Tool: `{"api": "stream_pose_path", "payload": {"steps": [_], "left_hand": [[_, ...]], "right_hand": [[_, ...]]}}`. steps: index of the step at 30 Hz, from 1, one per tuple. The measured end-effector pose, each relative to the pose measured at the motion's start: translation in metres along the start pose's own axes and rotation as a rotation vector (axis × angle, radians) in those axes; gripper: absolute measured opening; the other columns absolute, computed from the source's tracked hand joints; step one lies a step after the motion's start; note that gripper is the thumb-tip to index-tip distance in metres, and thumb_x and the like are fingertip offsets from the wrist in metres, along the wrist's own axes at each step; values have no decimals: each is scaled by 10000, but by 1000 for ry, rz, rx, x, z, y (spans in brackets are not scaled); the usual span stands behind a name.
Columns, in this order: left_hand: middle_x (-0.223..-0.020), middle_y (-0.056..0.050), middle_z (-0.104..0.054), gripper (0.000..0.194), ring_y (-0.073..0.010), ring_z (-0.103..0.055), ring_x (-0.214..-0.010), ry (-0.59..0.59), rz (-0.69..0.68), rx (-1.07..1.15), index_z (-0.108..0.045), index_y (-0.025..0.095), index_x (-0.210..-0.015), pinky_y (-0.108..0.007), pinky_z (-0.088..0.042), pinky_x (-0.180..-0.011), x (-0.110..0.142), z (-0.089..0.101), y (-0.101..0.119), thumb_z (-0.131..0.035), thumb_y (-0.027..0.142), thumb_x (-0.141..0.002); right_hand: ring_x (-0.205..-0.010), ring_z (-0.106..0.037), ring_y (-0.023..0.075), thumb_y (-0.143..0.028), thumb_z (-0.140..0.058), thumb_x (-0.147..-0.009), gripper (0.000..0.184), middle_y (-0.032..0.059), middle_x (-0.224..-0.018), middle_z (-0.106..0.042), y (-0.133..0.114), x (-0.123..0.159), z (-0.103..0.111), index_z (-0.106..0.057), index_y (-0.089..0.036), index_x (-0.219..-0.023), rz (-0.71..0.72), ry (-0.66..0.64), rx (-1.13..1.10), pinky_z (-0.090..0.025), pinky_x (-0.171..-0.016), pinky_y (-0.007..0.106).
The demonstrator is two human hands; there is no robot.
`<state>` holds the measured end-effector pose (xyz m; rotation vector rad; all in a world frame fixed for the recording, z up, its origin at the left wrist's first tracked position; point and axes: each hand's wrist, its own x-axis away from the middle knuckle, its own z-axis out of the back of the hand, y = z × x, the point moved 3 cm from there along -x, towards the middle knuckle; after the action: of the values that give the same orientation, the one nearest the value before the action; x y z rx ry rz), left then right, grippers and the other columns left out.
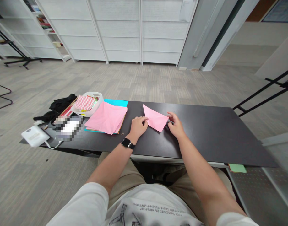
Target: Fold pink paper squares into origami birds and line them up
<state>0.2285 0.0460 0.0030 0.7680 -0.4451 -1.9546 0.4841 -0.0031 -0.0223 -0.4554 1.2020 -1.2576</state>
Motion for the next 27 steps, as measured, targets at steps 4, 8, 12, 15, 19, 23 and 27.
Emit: {"api": "stream_pose_path", "payload": {"steps": [4, 8, 12, 15, 19, 23, 27], "left_hand": [[-1135, -45, -774, 342, -283, -639, -1095, -59, -66, -103, -757, 292, -1182, -465, -444, -995, 2, -4, -2, -652, 171, -879], [-1170, -87, -726, 282, -318, -611, -1105, -19, -116, -117, -772, 281, -1138, -513, -441, -998, 4, -6, -4, -732, 241, -862], [-1351, -91, -658, 267, -328, -570, -1275, -23, -203, -68, -774, 286, -1115, -521, -430, -1086, 4, -5, -2, -784, 271, -849], [-1350, -72, -685, 252, -302, -593, -1294, -111, -295, -19, -763, 288, -1127, -515, -400, -1160, 4, -8, 0, -783, 290, -876], [-1230, -68, -752, 143, -277, -659, -1188, -152, -309, -26, -771, 269, -1072, -506, -416, -1142, 1, -10, 0, -671, 274, -970], [-1158, -65, -775, 163, -265, -676, -1119, -138, -310, -43, -776, 253, -1010, -494, -429, -1099, 1, -9, 2, -615, 249, -992], [-1110, -64, -773, 111, -270, -664, -1094, -123, -320, -53, -772, 258, -1002, -494, -420, -1097, 4, -5, 8, -678, 293, -952]], "right_hand": [[-1219, -618, 257, -144, -566, -851, 501, 89, -1251, -647, -11, 2, 2, -705, -295, -1309, 106, -40, 219, -490, -1137, 474], [-1301, -573, 288, -243, -635, -909, 269, 112, -1325, -584, -11, 3, 1, -798, -297, -1118, 95, -37, 352, -478, -1148, 513], [-1299, -577, 300, -302, -630, -959, 208, 112, -1335, -604, -5, 2, 3, -818, -297, -1049, 59, -6, 406, -467, -1150, 546], [-1267, -594, 304, -339, -617, -978, 215, 109, -1295, -639, -2, 3, 4, -814, -294, -1050, 23, 2, 429, -460, -1146, 555], [-1259, -596, 314, -309, -662, -928, 212, 105, -1299, -653, -3, 4, 4, -804, -292, -1085, 36, -23, 454, -449, -1136, 555], [-1240, -607, 304, -287, -695, -896, 221, 85, -1302, -674, -8, 5, 2, -797, -296, -1092, 98, -71, 455, -444, -1118, 536], [-1160, -635, 296, -366, -649, -967, 163, 72, -1184, -732, -9, 3, 2, -792, -295, -996, 64, -107, 469, -452, -1081, 527]]}}
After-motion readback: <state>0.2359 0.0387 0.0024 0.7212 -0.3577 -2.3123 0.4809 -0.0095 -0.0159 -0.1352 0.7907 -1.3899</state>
